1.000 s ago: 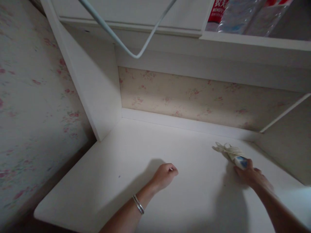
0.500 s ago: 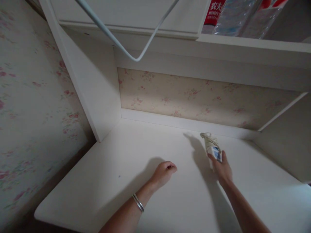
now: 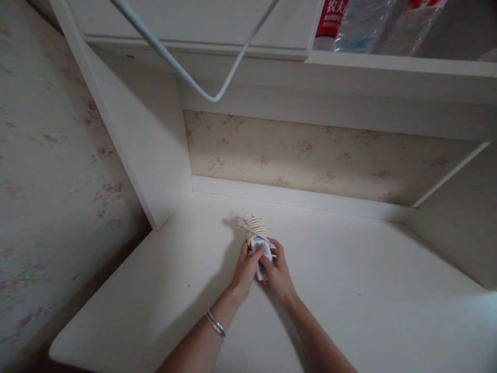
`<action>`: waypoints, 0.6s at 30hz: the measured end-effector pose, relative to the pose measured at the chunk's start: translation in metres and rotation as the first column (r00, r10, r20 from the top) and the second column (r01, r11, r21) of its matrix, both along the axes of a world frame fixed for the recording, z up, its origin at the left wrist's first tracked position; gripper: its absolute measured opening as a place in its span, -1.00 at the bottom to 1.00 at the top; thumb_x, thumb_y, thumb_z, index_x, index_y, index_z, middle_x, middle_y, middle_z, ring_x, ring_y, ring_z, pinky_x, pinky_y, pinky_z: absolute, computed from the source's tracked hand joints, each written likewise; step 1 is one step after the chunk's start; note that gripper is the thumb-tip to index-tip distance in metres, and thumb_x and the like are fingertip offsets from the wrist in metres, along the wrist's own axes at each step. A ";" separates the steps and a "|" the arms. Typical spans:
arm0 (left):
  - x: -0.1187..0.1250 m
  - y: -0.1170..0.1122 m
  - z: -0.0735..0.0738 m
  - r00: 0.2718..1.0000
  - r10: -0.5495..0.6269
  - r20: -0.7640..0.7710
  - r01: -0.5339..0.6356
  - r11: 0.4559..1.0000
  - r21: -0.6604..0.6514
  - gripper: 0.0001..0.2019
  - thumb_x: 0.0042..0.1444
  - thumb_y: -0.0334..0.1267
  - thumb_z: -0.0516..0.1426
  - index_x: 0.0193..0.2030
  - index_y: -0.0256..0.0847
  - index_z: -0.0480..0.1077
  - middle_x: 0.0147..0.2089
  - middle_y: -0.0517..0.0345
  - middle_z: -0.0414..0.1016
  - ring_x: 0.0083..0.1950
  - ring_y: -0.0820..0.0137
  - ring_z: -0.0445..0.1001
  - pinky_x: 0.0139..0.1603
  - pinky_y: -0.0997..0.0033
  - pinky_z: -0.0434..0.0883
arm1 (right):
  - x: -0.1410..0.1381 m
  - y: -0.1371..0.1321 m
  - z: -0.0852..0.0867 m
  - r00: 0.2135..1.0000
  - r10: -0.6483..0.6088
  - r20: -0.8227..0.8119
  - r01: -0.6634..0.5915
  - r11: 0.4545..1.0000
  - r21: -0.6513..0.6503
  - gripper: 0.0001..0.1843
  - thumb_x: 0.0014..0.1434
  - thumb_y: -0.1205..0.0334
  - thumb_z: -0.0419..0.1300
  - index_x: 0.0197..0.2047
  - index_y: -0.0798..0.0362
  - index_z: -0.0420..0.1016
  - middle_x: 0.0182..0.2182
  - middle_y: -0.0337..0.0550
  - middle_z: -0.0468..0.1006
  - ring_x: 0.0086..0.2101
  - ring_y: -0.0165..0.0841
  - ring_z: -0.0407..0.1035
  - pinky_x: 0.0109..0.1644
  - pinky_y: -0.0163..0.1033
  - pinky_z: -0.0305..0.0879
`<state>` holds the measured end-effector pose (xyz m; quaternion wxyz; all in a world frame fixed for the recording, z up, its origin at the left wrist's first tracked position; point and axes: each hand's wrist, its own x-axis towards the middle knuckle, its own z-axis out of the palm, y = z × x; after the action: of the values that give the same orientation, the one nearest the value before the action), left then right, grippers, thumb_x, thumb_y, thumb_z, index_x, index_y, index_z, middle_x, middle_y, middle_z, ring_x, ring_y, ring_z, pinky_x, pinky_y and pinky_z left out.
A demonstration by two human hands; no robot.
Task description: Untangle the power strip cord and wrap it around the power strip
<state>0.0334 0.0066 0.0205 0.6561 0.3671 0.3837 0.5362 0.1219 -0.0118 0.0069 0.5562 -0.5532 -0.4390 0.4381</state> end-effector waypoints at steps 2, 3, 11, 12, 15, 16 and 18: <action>-0.003 0.002 -0.001 0.999 0.045 -0.019 -0.045 0.999 -0.008 -0.55 0.00 -0.15 0.24 0.03 -0.23 0.33 -0.04 -0.03 0.50 -0.08 0.26 0.49 -0.12 0.36 0.41 | 0.000 -0.001 0.001 0.998 0.033 0.050 -0.033 0.999 -0.007 -0.55 0.08 -0.01 0.19 0.00 -0.07 0.23 -0.31 -0.23 0.48 -0.40 -0.35 0.39 -0.40 -0.31 0.30; -0.003 0.003 -0.002 0.999 0.046 -0.017 -0.046 0.999 -0.005 -0.54 -0.01 -0.16 0.24 0.05 -0.21 0.32 -0.04 -0.02 0.50 -0.09 0.26 0.50 -0.14 0.37 0.42 | 0.002 -0.001 0.001 0.996 0.040 0.081 -0.038 0.999 -0.018 -0.62 0.10 -0.03 0.18 -0.07 -0.05 0.26 -0.38 -0.27 0.47 -0.43 -0.36 0.37 -0.42 -0.32 0.28; -0.001 0.000 -0.006 0.989 -0.076 0.125 0.091 0.989 -0.116 -0.61 0.01 -0.13 0.23 -0.03 -0.24 0.35 -0.20 0.02 0.55 -0.30 0.31 0.54 -0.31 0.39 0.41 | 0.029 -0.003 -0.012 0.999 0.027 0.045 -0.025 0.999 -0.031 -0.60 0.16 -0.18 0.08 -0.30 0.03 0.38 -0.48 -0.23 0.50 -0.46 -0.34 0.36 -0.39 -0.27 0.26; 0.000 0.000 -0.004 0.980 -0.101 0.170 0.122 0.985 -0.118 -0.61 0.01 -0.13 0.22 -0.04 -0.25 0.36 -0.20 0.00 0.55 -0.28 0.30 0.54 -0.29 0.38 0.41 | 0.031 -0.001 -0.012 0.999 0.012 -0.047 -0.014 0.999 -0.041 -0.58 0.15 -0.19 0.09 -0.31 0.03 0.38 -0.48 -0.22 0.50 -0.48 -0.34 0.36 -0.39 -0.26 0.28; -0.003 -0.002 0.002 0.954 -0.173 0.243 0.203 0.974 -0.103 -0.60 0.04 -0.10 0.22 -0.04 -0.30 0.39 -0.18 -0.08 0.56 -0.25 0.27 0.55 -0.26 0.37 0.41 | 0.036 0.004 -0.012 0.943 -0.032 -0.330 0.020 0.999 -0.039 -0.59 0.08 -0.17 0.19 -0.36 0.04 0.35 -0.47 -0.21 0.51 -0.49 -0.38 0.37 -0.38 -0.27 0.31; -0.005 -0.003 0.005 0.950 -0.192 0.245 0.221 0.970 -0.098 -0.60 0.04 -0.10 0.22 -0.04 -0.31 0.40 -0.18 -0.09 0.57 -0.25 0.27 0.55 -0.26 0.38 0.40 | 0.037 0.004 -0.010 0.915 -0.037 -0.403 0.025 0.999 -0.033 -0.61 0.07 -0.15 0.23 -0.37 0.04 0.36 -0.46 -0.21 0.51 -0.48 -0.39 0.37 -0.37 -0.28 0.32; -0.008 -0.005 0.010 0.946 -0.225 0.233 0.249 0.965 -0.080 -0.59 0.03 -0.11 0.23 -0.03 -0.31 0.42 -0.19 -0.08 0.57 -0.26 0.30 0.54 -0.27 0.42 0.39 | 0.038 0.005 -0.008 0.864 -0.018 -0.503 0.007 1.000 -0.024 -0.62 0.07 -0.11 0.25 -0.35 0.05 0.38 -0.46 -0.20 0.52 -0.47 -0.41 0.37 -0.36 -0.30 0.32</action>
<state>0.0251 0.0019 0.0307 0.7734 0.3126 0.2896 0.4693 0.1603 -0.0067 -0.0015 0.6484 -0.4286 -0.2705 0.5681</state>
